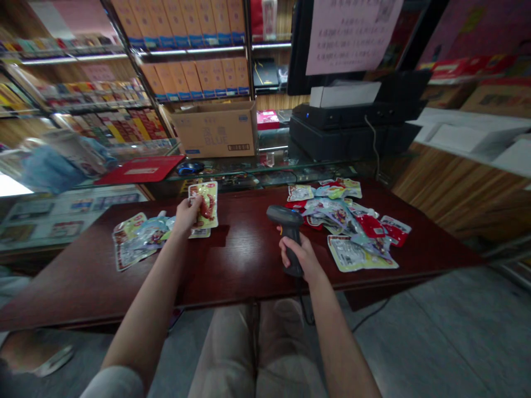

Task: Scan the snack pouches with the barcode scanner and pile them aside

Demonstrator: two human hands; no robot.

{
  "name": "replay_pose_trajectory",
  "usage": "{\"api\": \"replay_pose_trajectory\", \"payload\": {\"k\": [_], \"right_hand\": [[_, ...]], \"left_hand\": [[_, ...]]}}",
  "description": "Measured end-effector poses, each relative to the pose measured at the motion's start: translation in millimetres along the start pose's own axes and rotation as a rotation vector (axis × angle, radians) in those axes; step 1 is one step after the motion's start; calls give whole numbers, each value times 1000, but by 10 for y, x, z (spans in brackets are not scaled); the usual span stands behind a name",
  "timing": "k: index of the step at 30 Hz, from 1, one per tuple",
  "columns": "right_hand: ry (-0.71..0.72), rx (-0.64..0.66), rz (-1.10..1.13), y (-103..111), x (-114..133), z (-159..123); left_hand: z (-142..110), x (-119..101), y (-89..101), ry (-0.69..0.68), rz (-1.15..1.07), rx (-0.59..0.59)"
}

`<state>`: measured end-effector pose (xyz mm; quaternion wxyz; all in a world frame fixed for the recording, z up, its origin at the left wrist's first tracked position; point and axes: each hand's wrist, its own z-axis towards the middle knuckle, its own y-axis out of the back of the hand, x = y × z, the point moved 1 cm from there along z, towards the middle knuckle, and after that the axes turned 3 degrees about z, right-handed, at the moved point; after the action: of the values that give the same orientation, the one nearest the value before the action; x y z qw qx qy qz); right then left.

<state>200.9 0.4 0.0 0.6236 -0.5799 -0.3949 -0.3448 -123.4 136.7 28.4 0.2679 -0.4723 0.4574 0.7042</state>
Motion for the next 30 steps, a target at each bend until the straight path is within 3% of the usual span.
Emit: {"api": "replay_pose_trajectory", "payload": {"k": [3,6,10,15,19,22,24,28,30], "right_hand": [[5,-10,3,10,-12,2],[17,-15,6,26,-26,4],[32,-26,19,33,-31,1],[24,-36,27,13,3,-18],[40,-52,45,69,45,-89],[65,-66,80,174,111,-198],[89,-94,91,258,183,-287],[117,-185,56,420,338,-444],[120,-220,39,497,382,-494]], "left_hand": [[87,129,379,-16,334,-86],[98,227,567,-9,497,-39],[34,283,616,13,637,-9],[-68,224,575,153,757,-5],[-185,86,526,1,884,-91],[-329,-79,420,-103,1021,-166],[-457,-226,263,-209,1052,-108],[-773,-558,-293,-441,958,240],[-930,-713,-647,-486,860,428]]}}
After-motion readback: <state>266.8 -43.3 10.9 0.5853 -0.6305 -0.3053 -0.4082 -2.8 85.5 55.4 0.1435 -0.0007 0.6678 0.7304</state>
